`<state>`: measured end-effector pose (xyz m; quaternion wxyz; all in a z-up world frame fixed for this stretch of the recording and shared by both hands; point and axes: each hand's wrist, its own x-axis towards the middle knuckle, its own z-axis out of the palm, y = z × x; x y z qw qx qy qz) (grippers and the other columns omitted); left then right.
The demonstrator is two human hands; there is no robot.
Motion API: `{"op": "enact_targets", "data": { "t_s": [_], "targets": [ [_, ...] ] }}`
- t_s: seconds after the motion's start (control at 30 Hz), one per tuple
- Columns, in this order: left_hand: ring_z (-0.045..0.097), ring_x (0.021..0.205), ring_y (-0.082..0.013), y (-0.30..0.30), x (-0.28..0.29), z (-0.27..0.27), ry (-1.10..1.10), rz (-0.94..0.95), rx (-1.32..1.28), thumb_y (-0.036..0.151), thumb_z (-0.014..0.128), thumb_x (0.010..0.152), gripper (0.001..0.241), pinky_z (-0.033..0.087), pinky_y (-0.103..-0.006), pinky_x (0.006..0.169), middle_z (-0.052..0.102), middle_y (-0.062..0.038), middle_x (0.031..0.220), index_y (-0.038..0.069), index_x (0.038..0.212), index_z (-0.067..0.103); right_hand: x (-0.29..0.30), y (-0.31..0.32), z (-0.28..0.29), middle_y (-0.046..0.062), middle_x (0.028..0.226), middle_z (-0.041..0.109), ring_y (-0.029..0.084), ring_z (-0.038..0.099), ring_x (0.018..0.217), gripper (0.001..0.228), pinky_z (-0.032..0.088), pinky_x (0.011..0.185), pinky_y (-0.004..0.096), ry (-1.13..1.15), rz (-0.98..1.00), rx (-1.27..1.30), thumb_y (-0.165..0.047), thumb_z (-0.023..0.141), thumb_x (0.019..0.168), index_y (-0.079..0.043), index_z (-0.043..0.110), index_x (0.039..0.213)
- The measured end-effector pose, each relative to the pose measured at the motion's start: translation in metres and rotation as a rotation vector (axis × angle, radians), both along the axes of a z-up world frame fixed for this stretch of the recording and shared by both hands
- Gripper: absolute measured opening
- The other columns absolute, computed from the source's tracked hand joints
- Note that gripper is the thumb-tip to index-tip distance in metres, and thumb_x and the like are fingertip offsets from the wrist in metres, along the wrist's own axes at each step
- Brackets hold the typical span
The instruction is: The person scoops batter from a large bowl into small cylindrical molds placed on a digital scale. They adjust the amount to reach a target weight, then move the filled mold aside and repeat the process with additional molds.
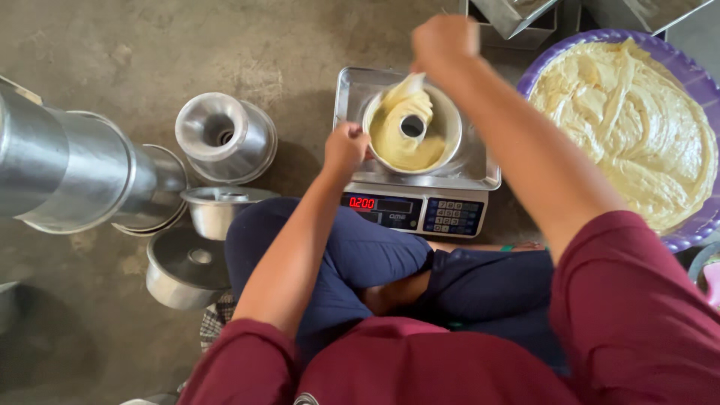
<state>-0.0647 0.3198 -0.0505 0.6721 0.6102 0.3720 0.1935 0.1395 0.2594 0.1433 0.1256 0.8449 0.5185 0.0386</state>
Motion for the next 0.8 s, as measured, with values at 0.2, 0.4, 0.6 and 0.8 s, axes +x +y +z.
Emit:
{"op": "enact_targets", "data": {
  "t_s": [0.2,0.4,0.6,0.8],
  "targets": [
    [0.065,0.088,-0.0236,-0.034,-0.025,0.002,0.177,0.014,-0.416,0.014,0.078,0.086,0.04,0.059,-0.0413,0.069,0.064,-0.019,0.107,0.001,0.117,0.057,0.025,-0.061,0.02,0.01,0.08,0.075,0.033,0.07,0.077,0.03,0.049,0.063,0.046,0.109,0.019,0.22,-0.049,0.085,0.081,-0.021,0.084,0.091],
    [0.074,0.086,-0.0251,0.038,0.019,0.014,0.182,-0.001,0.432,0.017,0.072,0.085,0.026,0.057,-0.0388,0.079,0.075,-0.014,0.092,0.001,0.105,0.074,-0.013,-0.035,-0.002,0.005,0.076,0.074,0.03,0.071,0.082,0.018,0.052,0.067,0.044,-0.101,0.471,0.357,-0.041,0.084,0.067,-0.025,0.084,0.076],
    [0.073,0.081,-0.0264,-0.017,-0.015,0.007,0.03,0.006,-0.372,0.0,0.066,0.086,0.02,0.062,-0.0344,0.064,0.069,-0.013,0.093,-0.001,0.105,0.061,0.011,-0.087,-0.027,0.011,0.081,0.073,0.034,0.071,0.078,0.022,0.051,0.065,0.047,0.135,-0.121,0.35,-0.043,0.08,0.092,-0.022,0.084,0.088],
    [0.072,0.089,-0.0266,0.004,-0.002,0.019,0.197,0.02,0.028,0.015,0.074,0.085,0.04,0.059,-0.0402,0.067,0.071,-0.016,0.102,-0.002,0.118,0.06,-0.011,-0.103,0.001,0.005,0.078,0.075,0.033,0.07,0.081,0.02,0.052,0.064,0.044,0.12,0.216,0.512,-0.041,0.082,0.081,-0.025,0.085,0.092]
  ]
}}
